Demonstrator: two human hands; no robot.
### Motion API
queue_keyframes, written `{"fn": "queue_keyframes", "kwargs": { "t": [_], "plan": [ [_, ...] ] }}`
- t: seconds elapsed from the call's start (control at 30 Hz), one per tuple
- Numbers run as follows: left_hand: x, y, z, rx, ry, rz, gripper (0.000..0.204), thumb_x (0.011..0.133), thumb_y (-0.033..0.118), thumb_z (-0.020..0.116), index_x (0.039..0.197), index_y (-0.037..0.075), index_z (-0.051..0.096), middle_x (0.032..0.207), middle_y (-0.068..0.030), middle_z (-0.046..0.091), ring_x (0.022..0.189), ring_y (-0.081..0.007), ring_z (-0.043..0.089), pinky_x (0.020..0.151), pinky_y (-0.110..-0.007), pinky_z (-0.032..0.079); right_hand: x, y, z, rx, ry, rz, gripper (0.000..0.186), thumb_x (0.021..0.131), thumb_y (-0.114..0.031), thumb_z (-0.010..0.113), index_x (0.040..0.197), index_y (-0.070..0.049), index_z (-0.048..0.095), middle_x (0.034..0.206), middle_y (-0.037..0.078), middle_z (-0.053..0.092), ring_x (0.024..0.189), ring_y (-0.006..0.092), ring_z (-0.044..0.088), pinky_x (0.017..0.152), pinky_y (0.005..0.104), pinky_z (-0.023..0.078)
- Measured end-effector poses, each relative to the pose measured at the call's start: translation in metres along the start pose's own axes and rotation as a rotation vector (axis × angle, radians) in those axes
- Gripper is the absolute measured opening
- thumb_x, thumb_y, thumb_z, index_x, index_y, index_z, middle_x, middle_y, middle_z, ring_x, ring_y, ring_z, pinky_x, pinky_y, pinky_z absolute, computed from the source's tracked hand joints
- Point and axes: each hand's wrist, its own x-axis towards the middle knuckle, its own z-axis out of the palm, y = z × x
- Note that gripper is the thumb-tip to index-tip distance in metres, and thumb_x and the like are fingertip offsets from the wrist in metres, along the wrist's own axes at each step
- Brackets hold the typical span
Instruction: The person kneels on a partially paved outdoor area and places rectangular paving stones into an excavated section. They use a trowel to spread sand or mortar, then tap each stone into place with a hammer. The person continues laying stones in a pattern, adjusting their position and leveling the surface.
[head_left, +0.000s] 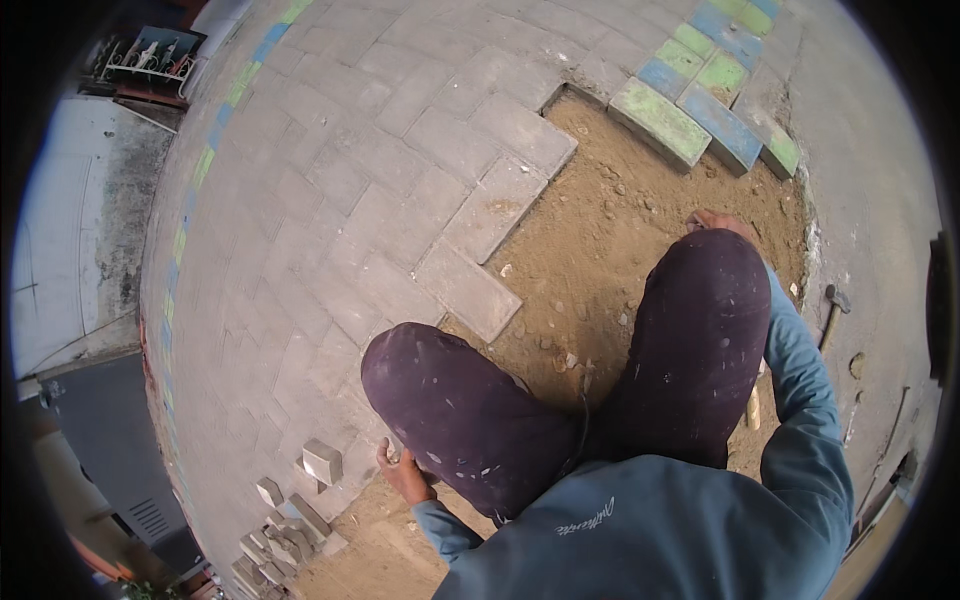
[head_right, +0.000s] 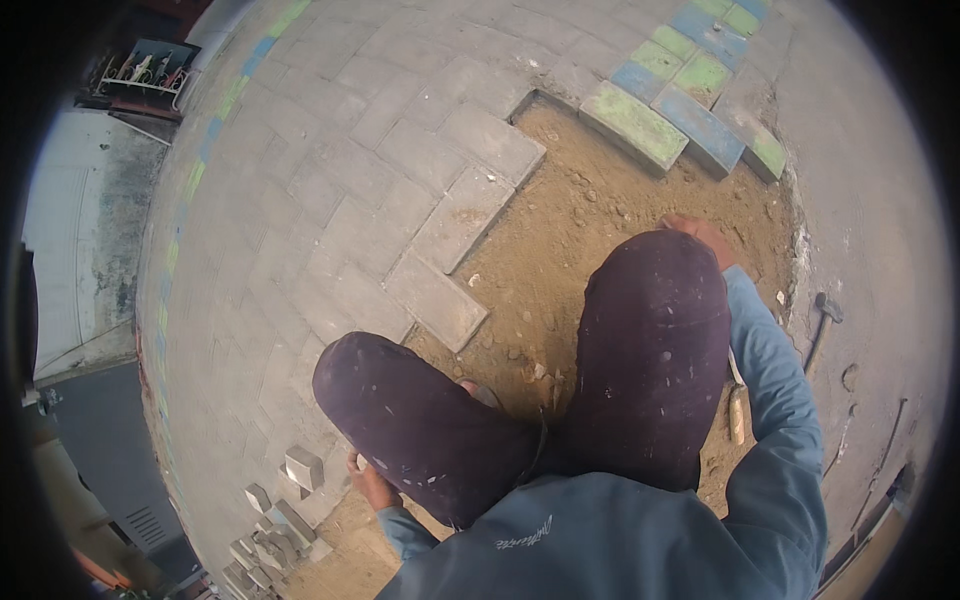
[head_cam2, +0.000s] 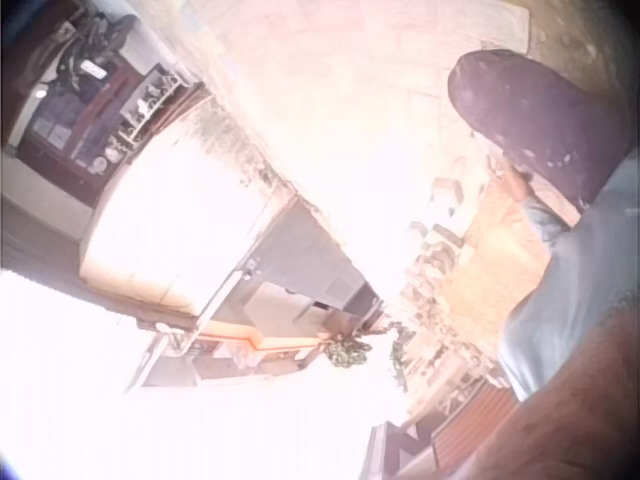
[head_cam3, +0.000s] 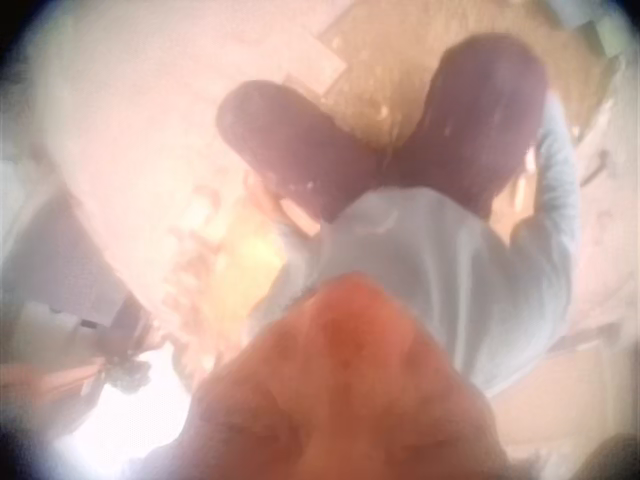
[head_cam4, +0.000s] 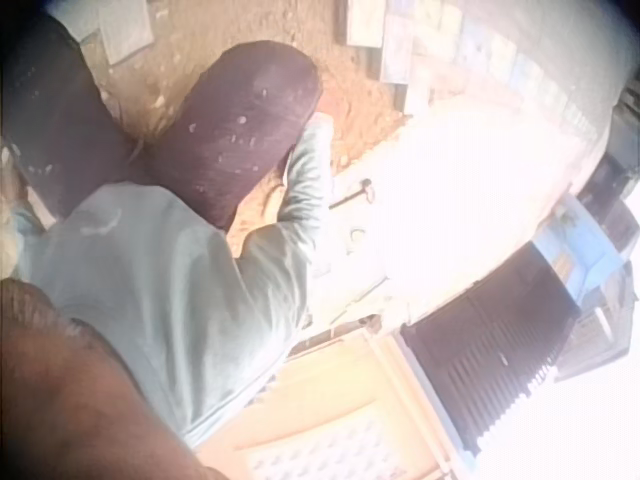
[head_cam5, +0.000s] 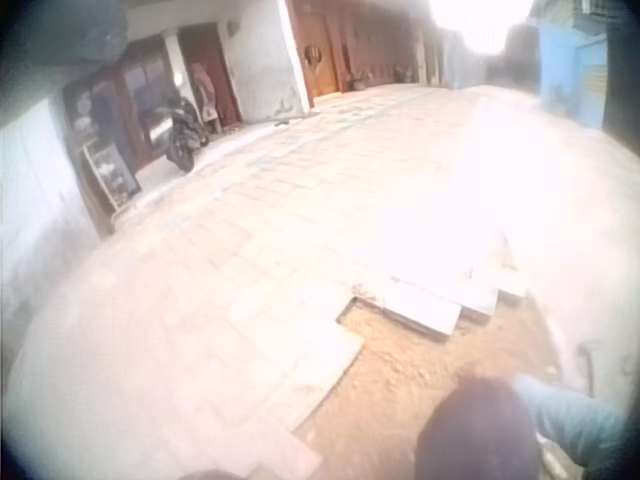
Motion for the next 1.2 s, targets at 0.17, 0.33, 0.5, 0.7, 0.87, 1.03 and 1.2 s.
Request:
{"fn": "queue_keyframes", "kwargs": {
  "t": [0.17,0.33,0.5,0.7,0.87,1.03,1.2],
  "plan": [
    [0.012,0.069,0.073,-0.033,-0.199,0.052,0.068,0.084,0.015,0.080,0.142,0.004,0.046,0.120,-0.0174,0.063,0.088,-0.0239,0.069,0.077,-0.036,0.058,-0.002,-0.013,0.023,-0.046,0.013,0.080,0.021,0.102,-0.027,0.059,0.108,-0.008,0.066,0.103,0.016,0.067,0.098,0.0387,0.066,0.082,0.0470,0.051],
    [0.080,0.073,0.192,0.075,-0.383,0.287,0.066,0.088,0.025,0.077,0.143,0.003,0.048,0.128,-0.0212,0.061,0.110,-0.0304,0.063,0.093,-0.042,0.052,0.025,-0.028,0.022,-0.102,-0.070,0.008,0.023,0.102,-0.028,0.059,0.109,-0.007,0.065,0.102,0.017,0.067,0.096,0.0397,0.066,0.081,0.0485,0.051],
    [0.096,0.074,0.283,0.616,-0.551,0.743,0.064,0.095,0.033,0.068,0.147,0.002,0.048,0.141,-0.0236,0.055,0.132,-0.0364,0.053,0.110,-0.045,0.042,0.091,-0.055,0.015,-0.254,-0.146,-0.196,0.029,0.102,-0.030,0.058,0.113,-0.004,0.063,0.101,0.020,0.068,0.096,0.0406,0.066,0.084,0.0509,0.052],
    [0.141,0.053,0.272,0.878,-0.132,0.765,0.058,0.103,0.030,0.053,0.152,0.002,0.041,0.159,-0.0230,0.038,0.148,-0.0414,0.033,0.121,-0.050,0.026,0.159,-0.154,0.071,-0.209,-0.163,-0.445,0.048,0.102,-0.046,0.055,0.127,-0.005,0.060,0.111,0.024,0.062,0.102,0.0427,0.063,0.089,0.0528,0.050],
    [0.160,0.008,0.246,1.062,0.044,0.877,0.060,0.106,0.035,0.046,0.157,0.006,0.035,0.166,-0.0200,0.026,0.154,-0.0409,0.019,0.125,-0.056,0.013,0.164,-0.231,0.129,-0.145,-0.214,-0.585,0.073,0.100,-0.061,0.051,0.147,-0.005,0.048,0.118,0.028,0.054,0.108,0.0446,0.059,0.096,0.0547,0.047],
    [0.141,0.016,0.268,1.075,-0.029,0.810,0.062,0.107,0.036,0.042,0.159,0.005,0.030,0.167,-0.0201,0.023,0.156,-0.0405,0.014,0.126,-0.054,0.009,0.171,-0.249,0.165,-0.180,-0.138,-0.524,0.098,0.092,-0.077,0.051,0.154,-0.002,0.039,0.115,0.030,0.054,0.106,0.0438,0.058,0.094,0.0532,0.046],
    [0.146,0.021,0.252,1.086,-0.006,0.808,0.065,0.105,0.037,0.048,0.159,0.004,0.031,0.167,-0.0218,0.023,0.155,-0.0434,0.016,0.125,-0.057,0.010,0.172,-0.298,0.204,-0.283,0.013,-0.620,0.122,0.082,-0.082,0.059,0.151,0.015,0.031,0.109,0.029,0.051,0.093,0.0355,0.054,0.081,0.0466,0.045]
  ]
}}
